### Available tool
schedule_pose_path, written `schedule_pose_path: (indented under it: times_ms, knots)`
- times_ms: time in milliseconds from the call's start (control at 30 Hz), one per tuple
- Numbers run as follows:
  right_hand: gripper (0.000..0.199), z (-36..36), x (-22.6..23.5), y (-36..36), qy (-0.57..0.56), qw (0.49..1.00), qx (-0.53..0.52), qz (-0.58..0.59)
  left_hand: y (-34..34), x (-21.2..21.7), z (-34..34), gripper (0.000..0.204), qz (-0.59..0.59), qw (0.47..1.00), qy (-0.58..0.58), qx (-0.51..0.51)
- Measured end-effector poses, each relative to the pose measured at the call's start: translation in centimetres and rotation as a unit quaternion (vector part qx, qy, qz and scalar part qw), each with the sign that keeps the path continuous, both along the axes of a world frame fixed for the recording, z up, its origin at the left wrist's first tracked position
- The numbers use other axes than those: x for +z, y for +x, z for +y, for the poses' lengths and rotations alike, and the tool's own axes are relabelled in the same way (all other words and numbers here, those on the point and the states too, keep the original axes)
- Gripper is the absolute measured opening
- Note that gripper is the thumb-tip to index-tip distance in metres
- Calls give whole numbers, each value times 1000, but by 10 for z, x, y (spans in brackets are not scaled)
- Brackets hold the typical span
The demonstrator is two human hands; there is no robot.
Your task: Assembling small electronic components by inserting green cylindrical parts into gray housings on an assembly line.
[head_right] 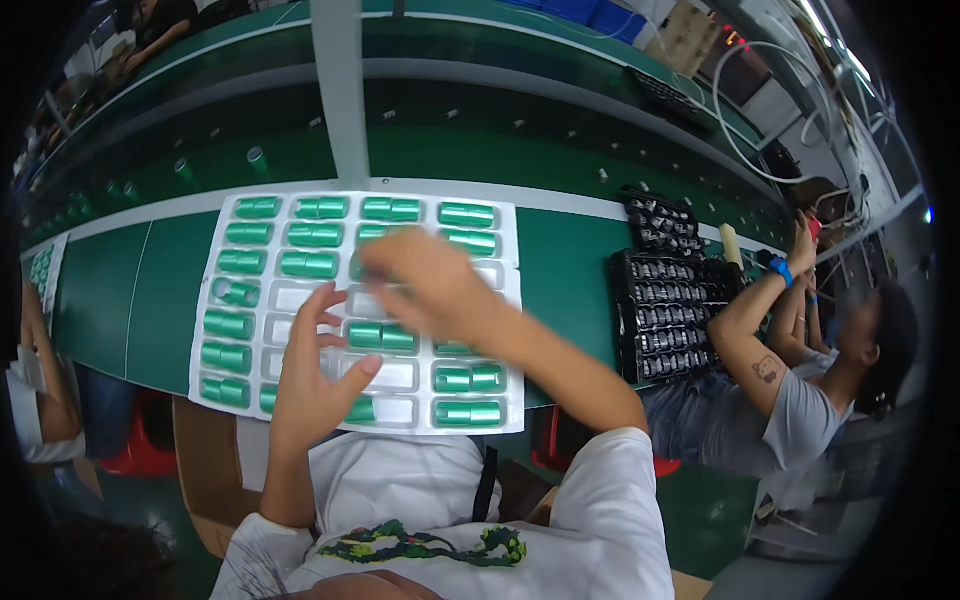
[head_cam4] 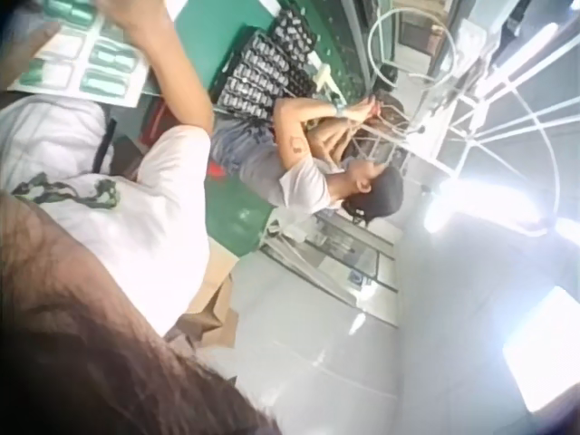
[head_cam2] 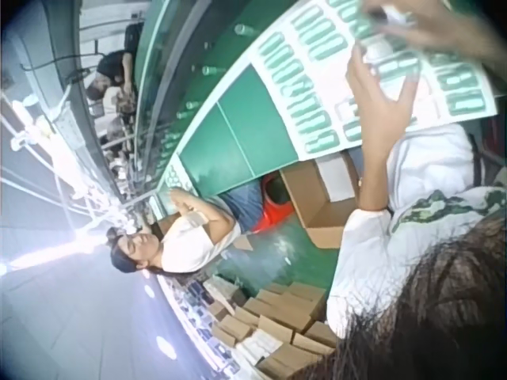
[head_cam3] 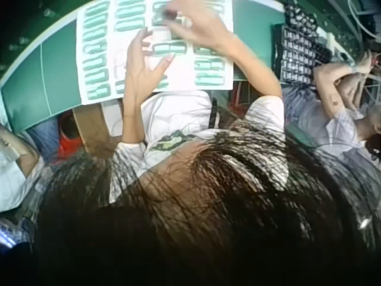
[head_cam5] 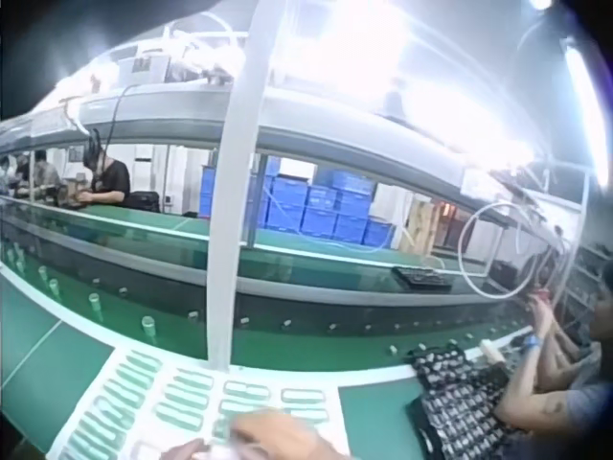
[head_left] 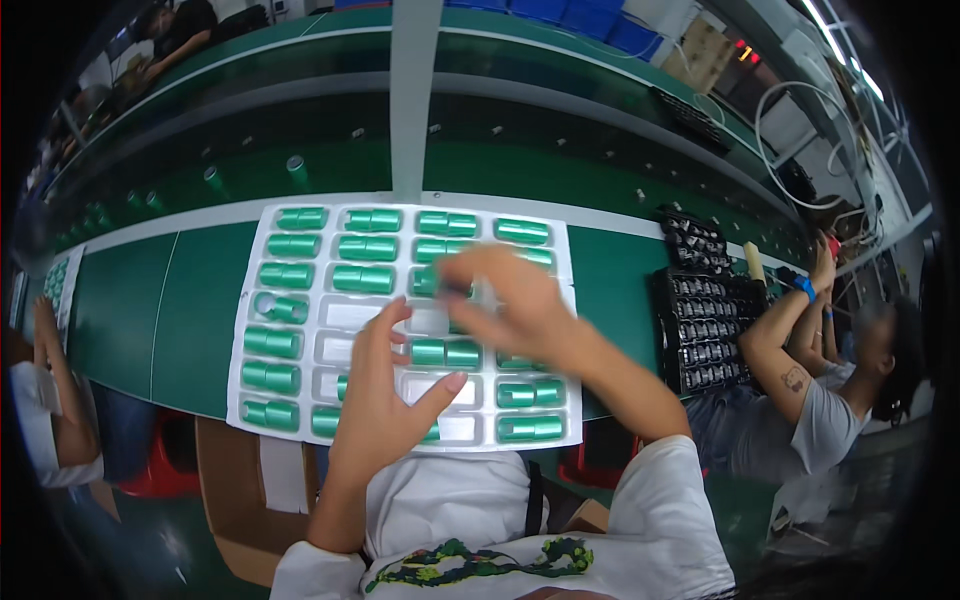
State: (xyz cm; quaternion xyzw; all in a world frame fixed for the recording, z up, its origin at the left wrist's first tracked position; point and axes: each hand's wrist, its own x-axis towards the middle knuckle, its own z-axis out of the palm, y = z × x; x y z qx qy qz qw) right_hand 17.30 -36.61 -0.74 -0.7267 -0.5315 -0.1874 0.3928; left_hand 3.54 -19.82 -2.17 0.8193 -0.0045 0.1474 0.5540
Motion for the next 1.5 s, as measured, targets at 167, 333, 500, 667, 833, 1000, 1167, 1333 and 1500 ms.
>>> schedule_pose_path:
  times_ms: [167,333,500,667,833,1000,1167,1333,1500]
  knots:
    - [60,-53,-22,159,-31,926,-360,111,-8,-8,8,38,-18,962,262,-73]
    - [58,-94,-63,204,-112,898,-352,238,3,-19,1,35,-24,969,242,-44]
    - [71,-121,-49,225,-110,906,-333,239,1,-15,10,37,-72,974,214,-9]
    - [62,-224,-87,247,-204,717,-633,209,5,-5,5,33,-24,997,-69,-34]
    - [39,-220,-111,238,-118,801,-558,184,-5,2,18,31,46,881,-451,-135]
    - [42,-196,-99,224,-51,818,-571,50,-7,-13,22,32,50,742,-642,-185]
    - [37,-122,-47,167,363,827,-203,378,-2,-7,19,37,90,699,-697,-133]
    - [31,-53,-2,77,373,722,92,575,4,-19,21,35,71,681,-725,-74]
    - [43,2,10,-13,120,903,8,413,4,-20,11,33,28,722,-691,-11]
